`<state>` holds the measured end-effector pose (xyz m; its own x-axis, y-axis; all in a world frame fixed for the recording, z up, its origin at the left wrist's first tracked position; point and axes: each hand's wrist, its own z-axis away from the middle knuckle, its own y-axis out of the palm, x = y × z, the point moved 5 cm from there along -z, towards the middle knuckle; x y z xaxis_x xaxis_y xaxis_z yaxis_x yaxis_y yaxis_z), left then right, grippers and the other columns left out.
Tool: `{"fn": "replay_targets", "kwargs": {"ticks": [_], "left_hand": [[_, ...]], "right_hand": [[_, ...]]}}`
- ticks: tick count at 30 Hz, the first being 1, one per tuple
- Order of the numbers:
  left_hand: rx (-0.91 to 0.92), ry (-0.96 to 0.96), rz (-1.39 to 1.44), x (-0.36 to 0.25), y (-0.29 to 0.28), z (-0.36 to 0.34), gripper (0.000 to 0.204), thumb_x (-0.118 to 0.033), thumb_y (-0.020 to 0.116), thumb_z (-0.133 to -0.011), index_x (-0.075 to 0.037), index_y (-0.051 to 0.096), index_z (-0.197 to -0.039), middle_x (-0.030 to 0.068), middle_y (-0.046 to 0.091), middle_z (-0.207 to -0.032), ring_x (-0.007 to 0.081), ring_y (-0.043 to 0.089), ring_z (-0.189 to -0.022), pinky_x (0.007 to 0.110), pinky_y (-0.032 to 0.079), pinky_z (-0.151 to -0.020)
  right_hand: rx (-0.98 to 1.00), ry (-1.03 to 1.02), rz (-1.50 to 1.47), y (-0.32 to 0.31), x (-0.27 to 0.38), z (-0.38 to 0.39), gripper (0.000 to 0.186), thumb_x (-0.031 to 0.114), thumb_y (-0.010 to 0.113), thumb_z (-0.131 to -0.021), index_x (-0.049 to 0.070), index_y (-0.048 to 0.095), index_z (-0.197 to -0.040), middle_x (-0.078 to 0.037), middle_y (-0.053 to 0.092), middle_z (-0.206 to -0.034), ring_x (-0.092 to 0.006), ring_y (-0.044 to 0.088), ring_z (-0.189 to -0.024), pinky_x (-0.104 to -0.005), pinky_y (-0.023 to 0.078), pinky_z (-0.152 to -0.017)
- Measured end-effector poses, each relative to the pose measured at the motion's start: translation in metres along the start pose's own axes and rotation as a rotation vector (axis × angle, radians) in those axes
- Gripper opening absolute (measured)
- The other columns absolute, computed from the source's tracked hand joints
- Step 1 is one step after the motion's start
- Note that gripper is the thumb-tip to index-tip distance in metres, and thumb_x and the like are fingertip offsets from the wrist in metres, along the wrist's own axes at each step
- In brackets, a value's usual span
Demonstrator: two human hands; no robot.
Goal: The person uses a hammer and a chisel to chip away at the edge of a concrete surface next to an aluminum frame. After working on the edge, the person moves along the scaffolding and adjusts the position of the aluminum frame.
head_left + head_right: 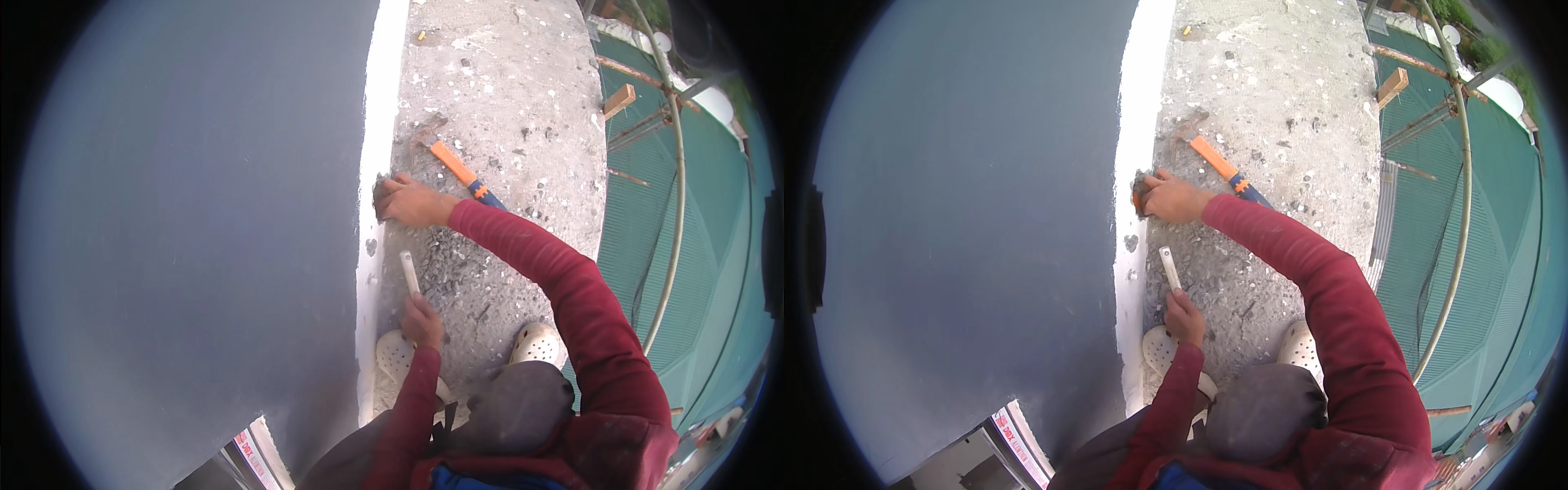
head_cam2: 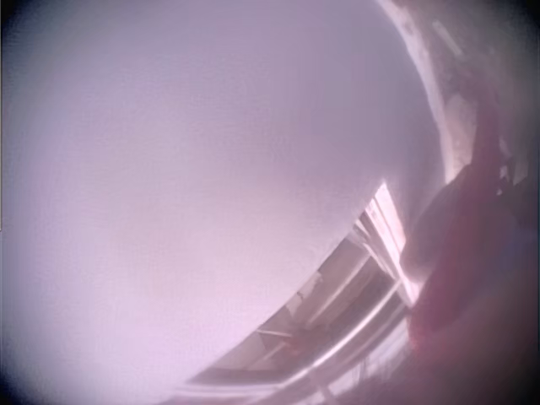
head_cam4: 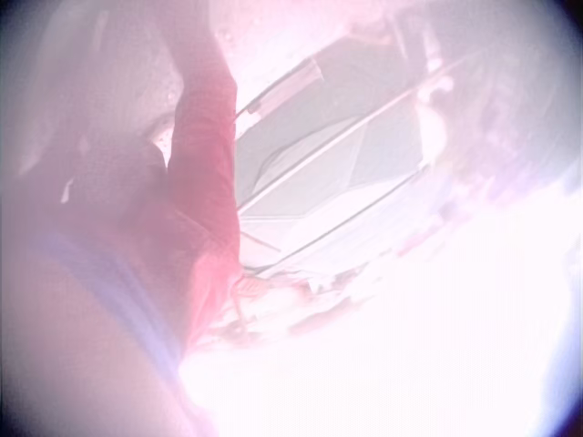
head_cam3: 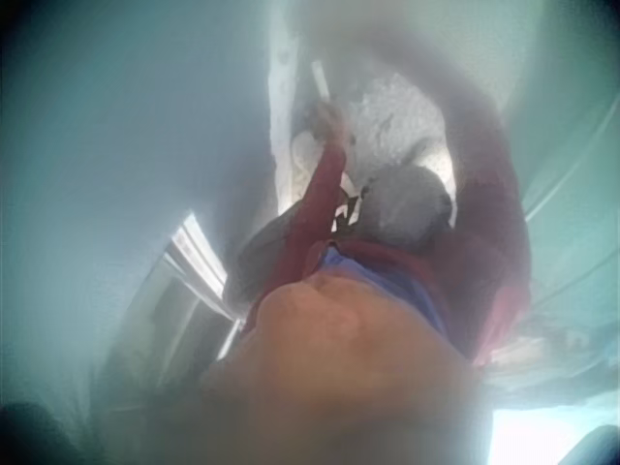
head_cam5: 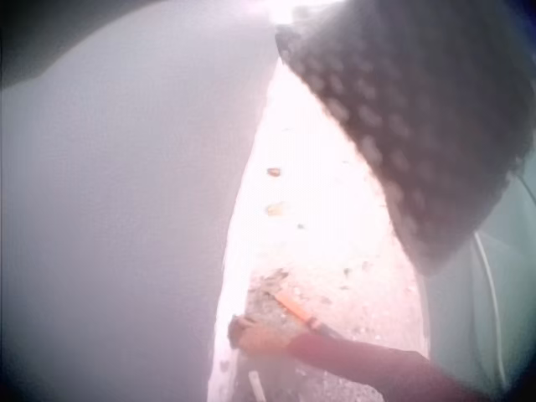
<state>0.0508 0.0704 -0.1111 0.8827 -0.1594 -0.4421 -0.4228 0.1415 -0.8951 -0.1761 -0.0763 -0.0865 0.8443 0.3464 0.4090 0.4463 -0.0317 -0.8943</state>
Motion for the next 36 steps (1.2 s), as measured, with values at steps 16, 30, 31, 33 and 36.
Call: {"fn": "replay_targets", "kwargs": {"ticks": [16, 30, 31, 33, 36], "left_hand": [[0.047, -0.008, 0.047, 0.006, 0.001, 0.001, 0.044, -0.036, 0.038, -0.109, -0.001, 0.063, -0.1, 0.0215, 0.07, -0.081, 0.0435, 0.068, -0.077, 0.052, 0.05, -0.068], [0.06, -0.156, 0.404, -0.019, -0.013, -0.007, 0.048, -0.035, 0.04, -0.11, 0.007, 0.063, -0.114, 0.022, 0.068, -0.09, 0.0385, 0.066, -0.082, 0.046, 0.05, -0.073], [0.081, -0.134, 0.417, -0.027, -0.014, -0.013, 0.048, -0.035, 0.039, -0.11, 0.007, 0.062, -0.116, 0.0212, 0.067, -0.09, 0.0376, 0.066, -0.081, 0.045, 0.05, -0.073], [0.129, -0.065, 0.376, -0.044, -0.012, -0.031, 0.049, -0.036, 0.039, -0.111, 0.007, 0.061, -0.118, 0.0193, 0.066, -0.088, 0.0355, 0.064, -0.079, 0.044, 0.049, -0.072], [0.181, 0.046, 0.205, -0.065, -0.004, -0.068, 0.049, -0.036, 0.038, -0.111, 0.007, 0.06, -0.118, 0.0167, 0.064, -0.085, 0.032, 0.063, -0.076, 0.042, 0.048, -0.071]], "right_hand": [[-0.336, -0.037, 0.05, 0.002, 0.007, 0.007, 0.021, 0.015, 0.059, -0.089, 0.008, 0.071, -0.104, -0.004, 0.069, -0.109, -0.0194, 0.06, -0.116, -0.0345, 0.044, -0.103], [-0.147, 0.113, -0.144, -0.015, 0.012, 0.036, 0.015, 0.014, 0.06, -0.088, 0.008, 0.07, -0.097, -0.008, 0.068, -0.108, -0.0241, 0.059, -0.113, -0.0405, 0.043, -0.102], [-0.262, 0.232, -0.206, -0.029, 0.005, 0.054, 0.017, 0.011, 0.06, -0.087, 0.006, 0.069, -0.101, -0.009, 0.068, -0.109, -0.0261, 0.059, -0.112, -0.0416, 0.044, -0.101], [-0.563, 0.455, -0.261, -0.058, -0.01, 0.103, 0.021, 0.006, 0.062, -0.085, 0.002, 0.067, -0.105, -0.011, 0.068, -0.108, -0.0299, 0.059, -0.108, -0.0431, 0.047, -0.097], [-0.831, 0.774, -0.115, -0.083, -0.021, 0.169, 0.019, 0.015, 0.065, -0.09, 0.003, 0.066, -0.105, -0.012, 0.065, -0.099, -0.0321, 0.061, -0.098, -0.0445, 0.051, -0.086]]}}
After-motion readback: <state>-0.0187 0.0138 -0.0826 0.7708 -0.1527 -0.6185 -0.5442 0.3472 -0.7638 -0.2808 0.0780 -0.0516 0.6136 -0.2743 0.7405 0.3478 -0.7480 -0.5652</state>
